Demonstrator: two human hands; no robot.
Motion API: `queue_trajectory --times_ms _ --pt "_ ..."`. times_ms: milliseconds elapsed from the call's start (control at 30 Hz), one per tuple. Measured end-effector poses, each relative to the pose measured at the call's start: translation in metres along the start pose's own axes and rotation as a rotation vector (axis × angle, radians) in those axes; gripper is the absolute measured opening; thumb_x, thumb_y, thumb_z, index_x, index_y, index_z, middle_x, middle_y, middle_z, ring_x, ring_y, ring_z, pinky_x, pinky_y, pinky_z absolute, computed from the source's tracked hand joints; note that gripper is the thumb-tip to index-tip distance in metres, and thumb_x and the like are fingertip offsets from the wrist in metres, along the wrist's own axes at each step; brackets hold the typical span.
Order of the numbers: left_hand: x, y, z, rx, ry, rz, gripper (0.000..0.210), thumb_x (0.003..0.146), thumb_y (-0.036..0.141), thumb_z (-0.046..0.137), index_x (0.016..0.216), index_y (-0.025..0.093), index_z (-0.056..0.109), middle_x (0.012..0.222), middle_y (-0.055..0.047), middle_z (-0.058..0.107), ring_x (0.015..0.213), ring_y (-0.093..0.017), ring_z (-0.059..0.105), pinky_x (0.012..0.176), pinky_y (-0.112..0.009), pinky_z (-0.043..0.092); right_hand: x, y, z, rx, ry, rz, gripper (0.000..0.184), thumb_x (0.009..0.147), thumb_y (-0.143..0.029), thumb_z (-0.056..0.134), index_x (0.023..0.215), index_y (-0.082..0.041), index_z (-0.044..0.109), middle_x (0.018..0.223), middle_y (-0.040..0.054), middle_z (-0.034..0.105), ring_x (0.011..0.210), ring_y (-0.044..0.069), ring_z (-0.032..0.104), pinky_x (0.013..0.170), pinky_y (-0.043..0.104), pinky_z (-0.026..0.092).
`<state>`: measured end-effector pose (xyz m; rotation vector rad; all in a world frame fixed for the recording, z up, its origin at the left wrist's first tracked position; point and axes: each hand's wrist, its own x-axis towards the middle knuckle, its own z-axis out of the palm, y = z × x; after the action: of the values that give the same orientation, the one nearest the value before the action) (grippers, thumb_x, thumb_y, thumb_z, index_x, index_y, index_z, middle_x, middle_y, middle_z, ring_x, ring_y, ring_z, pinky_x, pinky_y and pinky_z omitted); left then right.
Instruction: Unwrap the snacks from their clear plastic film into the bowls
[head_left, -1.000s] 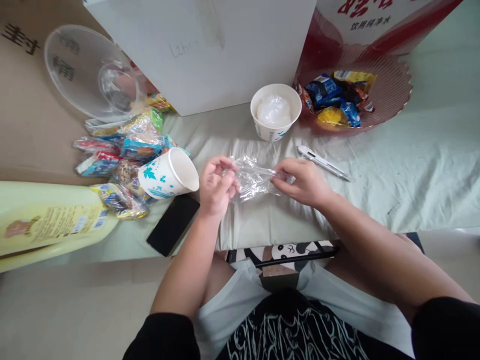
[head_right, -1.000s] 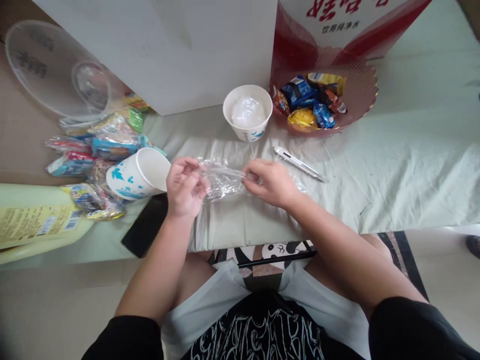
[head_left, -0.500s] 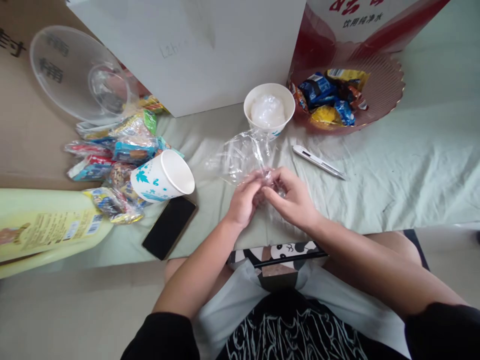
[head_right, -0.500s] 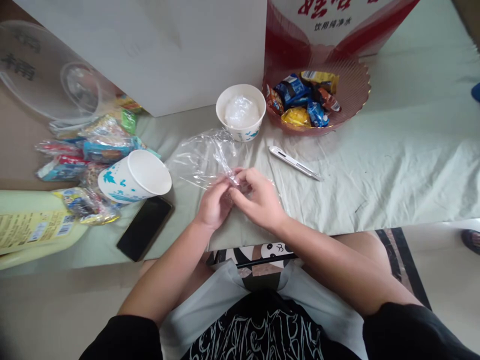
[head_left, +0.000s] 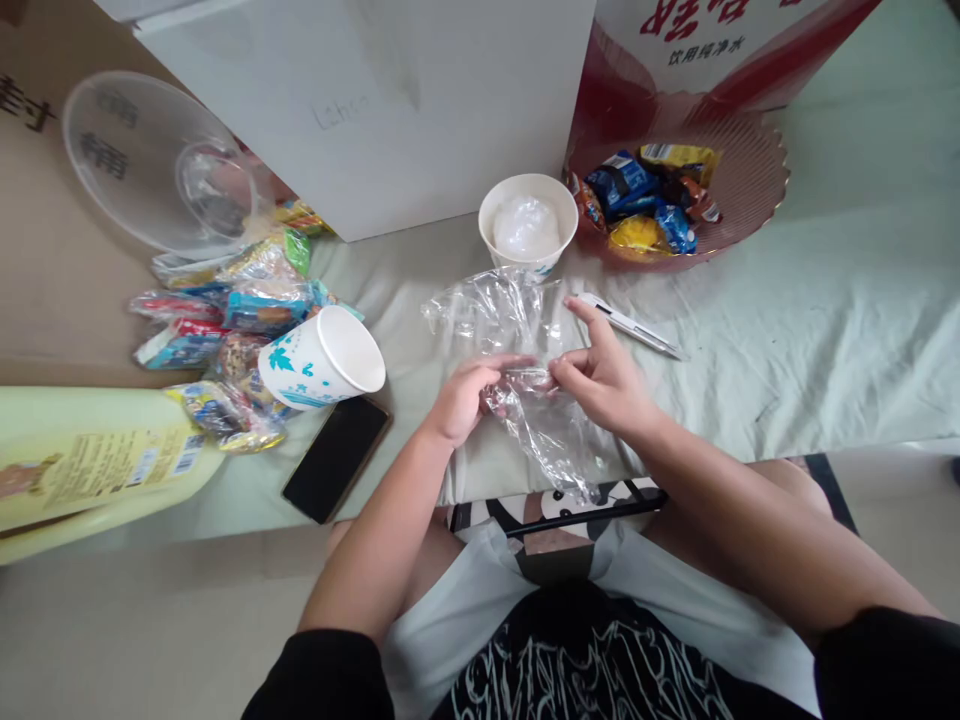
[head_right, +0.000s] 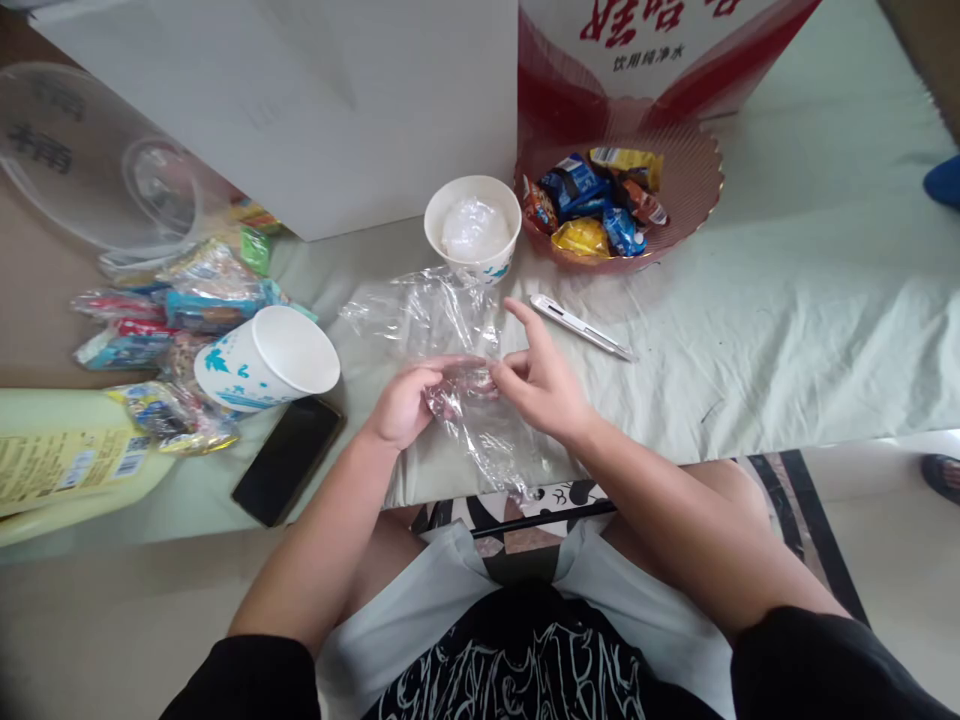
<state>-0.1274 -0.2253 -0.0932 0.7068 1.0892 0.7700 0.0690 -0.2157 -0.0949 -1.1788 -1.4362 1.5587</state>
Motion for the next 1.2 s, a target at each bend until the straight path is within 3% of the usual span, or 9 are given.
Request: queue_trajectory --times_ms 133,300,400,500,600,767,967,1033,1200 --pt "0.0026 -0.0021 -0.0005 0.090 0.108 0.035 0.034 0.081 0.045 0.065 0.070 0.015 0.075 0.075 -0.008 0.075 0.063 -0.015 0.061 0.049 -0.024 0.042 0.0029 0.0056 -0.0001 0.012 0.068 0.016 0.068 0.093 -0.035 0.059 0.152 -0.023 0.027 0.069 -0.0032 0.063 0.062 0.018 0.064 0.064 0.037 0.053" --pt "0.0009 -0.0052 -0.0037 0.133 0.046 0.018 0.035 0.082 0.049 0.070 0.074 0.016 0.075 0.072 -0.004 0.073 0.062 -0.014 0.062 0.054 -0.025 0.046 0.0023 0.0080 0.0059 0.109 -0.007 -0.033 0.085 0.085 -0.040 0.072 0.153 -0.026 0.022 0.103 0.0054 0.071 0.088 0.020 0.073 0.081 0.039 0.059" --pt "-0.0008 -0.0052 -0.0056 0.155 0.011 0.040 0.038 0.083 0.053 0.070 0.072 0.016 0.073 0.071 -0.004 0.072 0.063 -0.013 0.062 0.059 -0.026 0.048 0.0020 0.0071 0.0083 0.115 -0.042 -0.018 0.086 0.085 -0.039 0.073 0.152 -0.024 0.022 0.088 0.0002 0.069 0.078 0.018 0.070 0.076 0.037 0.058" --pt "-0.0014 -0.0049 -0.0050 0.198 0.025 0.115 0.039 0.079 0.055 0.075 0.076 0.016 0.072 0.072 -0.003 0.069 0.066 -0.013 0.062 0.059 -0.025 0.048 0.0031 0.0062 0.0075 0.070 0.068 -0.029 0.077 0.087 -0.038 0.071 0.148 -0.023 0.027 0.076 -0.0035 0.062 0.067 0.016 0.064 0.066 0.034 0.054" --pt "-0.0009 -0.0044 -0.0024 0.205 0.079 0.174 0.041 0.076 0.055 0.080 0.081 0.016 0.070 0.073 -0.002 0.068 0.065 -0.012 0.060 0.058 -0.024 0.049 0.0040 0.0063 0.0062 0.052 0.137 -0.030 0.071 0.088 -0.039 0.069 0.147 -0.026 0.031 0.079 -0.0027 0.061 0.068 0.016 0.064 0.064 0.033 0.053" --pt "0.0008 -0.0044 0.0008 0.162 0.119 0.176 0.046 0.072 0.058 0.082 0.080 0.016 0.067 0.073 -0.001 0.066 0.064 -0.012 0.063 0.055 -0.024 0.049 0.0020 0.0053 0.0067 0.026 0.123 -0.081 0.064 0.089 -0.040 0.067 0.144 -0.030 0.036 0.095 0.0004 0.061 0.073 0.015 0.064 0.067 0.033 0.054" --pt "0.0000 -0.0018 0.0037 0.160 0.155 0.158 0.046 0.072 0.058 0.083 0.076 0.017 0.063 0.071 0.000 0.063 0.061 -0.012 0.063 0.050 -0.023 0.045 0.0006 0.0013 0.0062 0.068 0.194 -0.226 0.038 0.091 -0.031 0.061 0.125 -0.028 0.044 0.086 -0.0013 0.062 0.083 0.017 0.066 0.078 0.036 0.054" --pt "-0.0003 -0.0016 0.0039 0.178 0.155 0.163 0.046 0.073 0.059 0.082 0.076 0.017 0.062 0.069 0.000 0.063 0.059 -0.012 0.062 0.051 -0.023 0.045 0.0007 0.0019 0.0055 0.100 0.171 -0.239 0.035 0.092 -0.031 0.060 0.123 -0.028 0.044 0.087 -0.0013 0.064 0.086 0.017 0.068 0.081 0.036 0.054" --pt "0.0004 -0.0057 0.0003 0.250 0.118 0.174 0.043 0.079 0.058 0.077 0.081 0.017 0.066 0.066 0.001 0.064 0.057 -0.012 0.059 0.055 -0.025 0.046 0.0014 0.0069 0.0046 0.075 -0.040 -0.112 0.041 0.091 -0.040 0.062 0.126 -0.025 0.046 0.104 0.0052 0.071 0.101 0.020 0.071 0.089 0.040 0.055"
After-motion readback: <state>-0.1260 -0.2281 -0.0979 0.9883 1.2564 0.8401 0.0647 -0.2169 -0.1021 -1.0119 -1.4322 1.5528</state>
